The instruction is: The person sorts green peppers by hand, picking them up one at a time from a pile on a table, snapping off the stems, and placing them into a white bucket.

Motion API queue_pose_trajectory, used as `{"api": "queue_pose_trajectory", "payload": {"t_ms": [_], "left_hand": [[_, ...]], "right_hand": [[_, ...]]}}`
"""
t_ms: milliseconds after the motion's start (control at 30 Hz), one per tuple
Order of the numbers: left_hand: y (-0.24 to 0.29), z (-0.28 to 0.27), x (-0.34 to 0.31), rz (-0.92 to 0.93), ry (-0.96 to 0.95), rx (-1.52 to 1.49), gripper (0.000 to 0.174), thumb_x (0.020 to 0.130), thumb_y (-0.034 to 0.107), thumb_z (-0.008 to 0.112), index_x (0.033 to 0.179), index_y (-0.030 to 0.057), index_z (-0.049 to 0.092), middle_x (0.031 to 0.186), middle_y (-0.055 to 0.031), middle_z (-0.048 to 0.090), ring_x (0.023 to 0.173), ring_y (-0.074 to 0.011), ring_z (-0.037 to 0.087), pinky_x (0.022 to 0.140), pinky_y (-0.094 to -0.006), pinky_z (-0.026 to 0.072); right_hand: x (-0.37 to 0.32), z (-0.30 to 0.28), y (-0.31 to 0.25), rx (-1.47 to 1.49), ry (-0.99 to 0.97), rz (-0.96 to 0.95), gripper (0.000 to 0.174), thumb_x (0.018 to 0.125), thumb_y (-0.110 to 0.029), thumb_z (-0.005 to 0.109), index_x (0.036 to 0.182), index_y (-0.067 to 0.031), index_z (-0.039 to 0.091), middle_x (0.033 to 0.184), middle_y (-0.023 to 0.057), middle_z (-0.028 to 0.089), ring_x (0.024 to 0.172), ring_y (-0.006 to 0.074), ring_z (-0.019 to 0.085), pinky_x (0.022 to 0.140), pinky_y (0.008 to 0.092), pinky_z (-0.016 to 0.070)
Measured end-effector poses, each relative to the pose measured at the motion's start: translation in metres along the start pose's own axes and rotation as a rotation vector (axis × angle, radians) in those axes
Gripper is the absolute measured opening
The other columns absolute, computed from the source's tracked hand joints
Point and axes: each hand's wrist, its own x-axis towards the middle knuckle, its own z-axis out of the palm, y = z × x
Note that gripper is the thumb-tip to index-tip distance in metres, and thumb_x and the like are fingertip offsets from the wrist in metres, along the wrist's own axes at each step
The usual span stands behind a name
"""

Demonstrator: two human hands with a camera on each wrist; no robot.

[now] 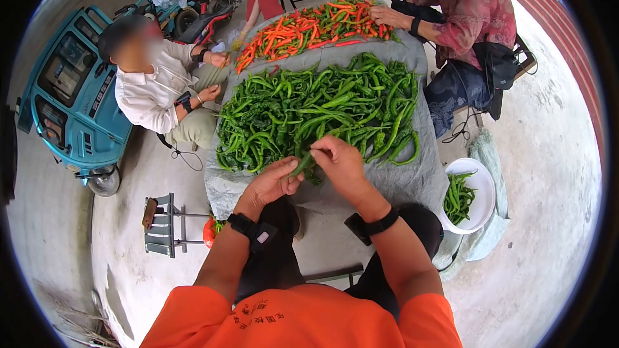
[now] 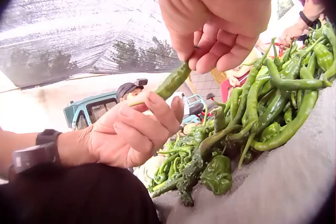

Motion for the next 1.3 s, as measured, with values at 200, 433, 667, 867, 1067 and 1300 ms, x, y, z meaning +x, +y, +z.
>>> {"api": "queue_pose_trajectory", "payload": {"t_ms": [200, 433, 667, 867, 1067, 1300], "left_hand": [[-0.001, -0.009, 0.001, 0.071, -0.019, 0.001, 0.023, 0.094, 0.030, 0.058, 0.102, 0.0086, 0.058, 0.079, 0.0012, 0.059, 0.059, -0.0107, 0.051, 0.054, -0.0256, 0.0382], [-0.002, -0.014, 0.003, 0.062, 0.060, 0.011, 0.022, 0.091, 0.027, 0.061, 0.102, 0.0087, 0.058, 0.080, 0.0023, 0.059, 0.062, -0.0104, 0.051, 0.059, -0.0247, 0.0407], [-0.007, -0.021, 0.007, 0.054, 0.171, 0.056, 0.014, 0.090, 0.016, 0.058, 0.103, 0.0086, 0.056, 0.082, 0.0009, 0.061, 0.064, -0.0092, 0.055, 0.058, -0.0245, 0.0451], [-0.008, -0.025, 0.006, 0.043, 0.151, 0.027, 0.014, 0.088, 0.012, 0.060, 0.101, 0.0078, 0.057, 0.084, -0.0002, 0.062, 0.068, -0.0103, 0.056, 0.061, -0.0255, 0.0470], [-0.009, -0.026, 0.007, 0.018, 0.174, 0.029, 0.014, 0.090, 0.013, 0.058, 0.103, 0.0079, 0.056, 0.086, -0.0017, 0.062, 0.067, -0.0102, 0.057, 0.059, -0.0250, 0.0469], [-0.002, -0.012, 0.000, -0.033, 0.197, 0.099, 0.027, 0.090, 0.017, 0.060, 0.116, 0.0096, 0.055, 0.099, -0.0028, 0.061, 0.077, -0.0121, 0.061, 0.065, -0.0257, 0.0482]], "right_hand": [[0.022, -0.020, 0.015, 0.354, 0.360, 0.039, 0.006, 0.088, -0.006, 0.064, 0.093, -0.0027, 0.063, 0.080, 0.0001, 0.063, 0.067, 0.0053, 0.055, 0.061, 0.0208, 0.0456], [0.033, -0.047, 0.015, 0.597, 0.483, 0.374, 0.025, 0.093, -0.016, 0.059, 0.114, -0.0032, 0.056, 0.101, 0.0041, 0.064, 0.071, 0.0086, 0.059, 0.063, 0.0218, 0.0483], [0.029, -0.054, 0.029, 0.525, 0.460, 0.402, 0.029, 0.094, -0.018, 0.057, 0.119, -0.0042, 0.052, 0.105, 0.0054, 0.065, 0.073, 0.0088, 0.061, 0.063, 0.0234, 0.0494], [0.004, -0.029, -0.005, -0.575, -0.155, 0.064, 0.028, 0.088, -0.027, 0.062, 0.106, -0.0070, 0.056, 0.073, 0.0076, 0.066, 0.065, 0.0228, 0.065, 0.058, 0.0345, 0.0491], [-0.011, 0.006, 0.016, -0.634, -0.184, 0.016, 0.018, 0.084, -0.027, 0.064, 0.091, -0.0119, 0.059, 0.075, 0.0082, 0.066, 0.070, 0.0284, 0.065, 0.064, 0.0386, 0.0498], [0.002, -0.002, 0.029, -0.385, 0.139, -0.052, 0.012, 0.085, -0.011, 0.061, 0.097, -0.0112, 0.062, 0.075, 0.0061, 0.065, 0.065, 0.0189, 0.063, 0.061, 0.0293, 0.0486]]}}
